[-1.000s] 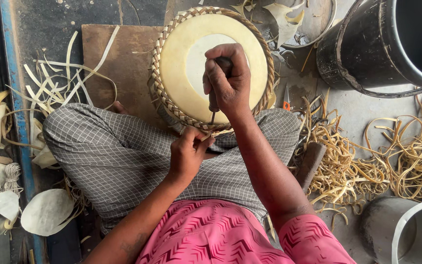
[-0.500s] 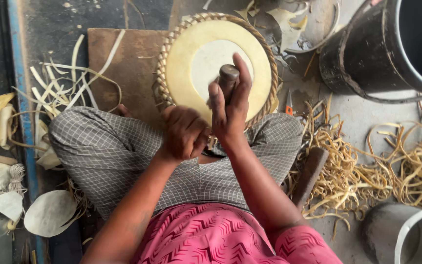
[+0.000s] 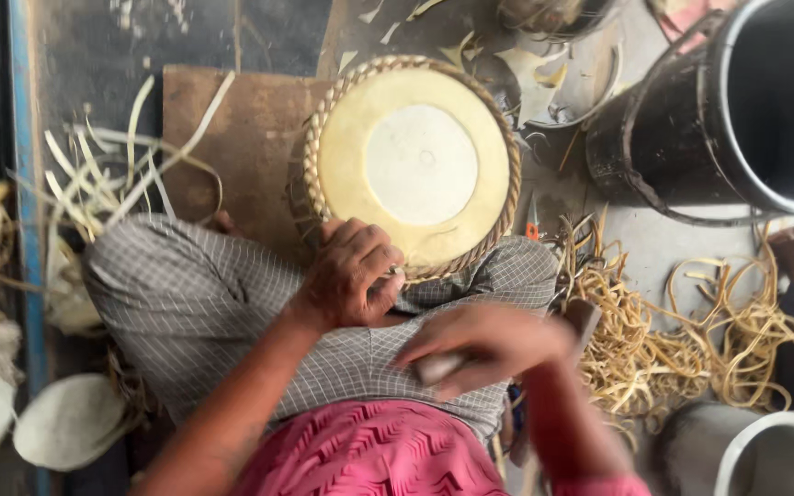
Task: The person constructs a drum by hand using leather straps and a tool to thread them through the rim of the drum head. They tighten and secure the straps around the wooden base while sitting on the floor.
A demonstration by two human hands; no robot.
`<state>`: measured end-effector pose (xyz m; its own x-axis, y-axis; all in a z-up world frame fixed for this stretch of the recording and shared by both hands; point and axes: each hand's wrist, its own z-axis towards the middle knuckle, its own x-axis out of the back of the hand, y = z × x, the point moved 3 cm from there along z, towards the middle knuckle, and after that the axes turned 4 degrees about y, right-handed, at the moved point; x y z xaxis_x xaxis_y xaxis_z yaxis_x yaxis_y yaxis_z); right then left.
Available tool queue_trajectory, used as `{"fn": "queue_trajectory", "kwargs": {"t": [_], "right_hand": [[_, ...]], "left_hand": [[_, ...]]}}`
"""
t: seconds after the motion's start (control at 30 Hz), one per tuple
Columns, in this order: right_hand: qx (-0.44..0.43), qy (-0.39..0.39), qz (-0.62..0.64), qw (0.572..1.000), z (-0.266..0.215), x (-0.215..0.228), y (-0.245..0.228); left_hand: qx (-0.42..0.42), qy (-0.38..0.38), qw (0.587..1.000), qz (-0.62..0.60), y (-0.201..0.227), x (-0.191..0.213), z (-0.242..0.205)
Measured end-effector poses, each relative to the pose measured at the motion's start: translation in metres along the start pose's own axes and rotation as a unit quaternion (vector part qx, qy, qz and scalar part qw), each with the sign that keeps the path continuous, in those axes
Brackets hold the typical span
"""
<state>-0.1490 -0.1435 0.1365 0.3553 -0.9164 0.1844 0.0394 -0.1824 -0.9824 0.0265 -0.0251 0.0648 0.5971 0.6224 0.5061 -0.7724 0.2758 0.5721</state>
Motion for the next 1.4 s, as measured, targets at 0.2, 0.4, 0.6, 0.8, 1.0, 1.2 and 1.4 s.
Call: {"fn": "queue_trajectory", "kwargs": {"t": [0.2, 0.4, 0.6, 0.8, 1.0, 1.2, 1.4], "right_hand": [[-0.164, 0.258, -0.139, 0.942, -0.006, -0.059, 0.047], [-0.056, 0.483, -0.426, 0.763, 0.024, -0.002, 0.023], [-0.062, 0.525, -0.345, 0.775, 0.026, -0.005, 0.048], [-0.052, 0.492, -0.35, 0.796, 0.015, -0.003, 0.054], [-0.034, 0.514, -0.365, 0.775, 0.022, -0.006, 0.052], [-0.034, 0.56, -0.25, 0.789, 0.017, -0.005, 0.042], [-0.056, 0.553, -0.301, 0.775, 0.02, -0.004, 0.039]], "left_hand": [[-0.033, -0.064, 0.993, 0.092, 0.0, -0.008, -0.007], [-0.021, -0.051, 0.991, 0.123, 0.003, -0.012, 0.0], [0.012, -0.032, 0.992, 0.125, 0.004, -0.012, -0.001], [0.022, -0.045, 0.995, 0.087, 0.009, -0.013, 0.004], [0.029, -0.043, 0.994, 0.094, 0.008, -0.012, 0.003], [0.037, -0.042, 0.994, 0.089, 0.009, -0.014, 0.002], [0.027, -0.041, 0.994, 0.098, 0.008, -0.017, 0.002]]}}
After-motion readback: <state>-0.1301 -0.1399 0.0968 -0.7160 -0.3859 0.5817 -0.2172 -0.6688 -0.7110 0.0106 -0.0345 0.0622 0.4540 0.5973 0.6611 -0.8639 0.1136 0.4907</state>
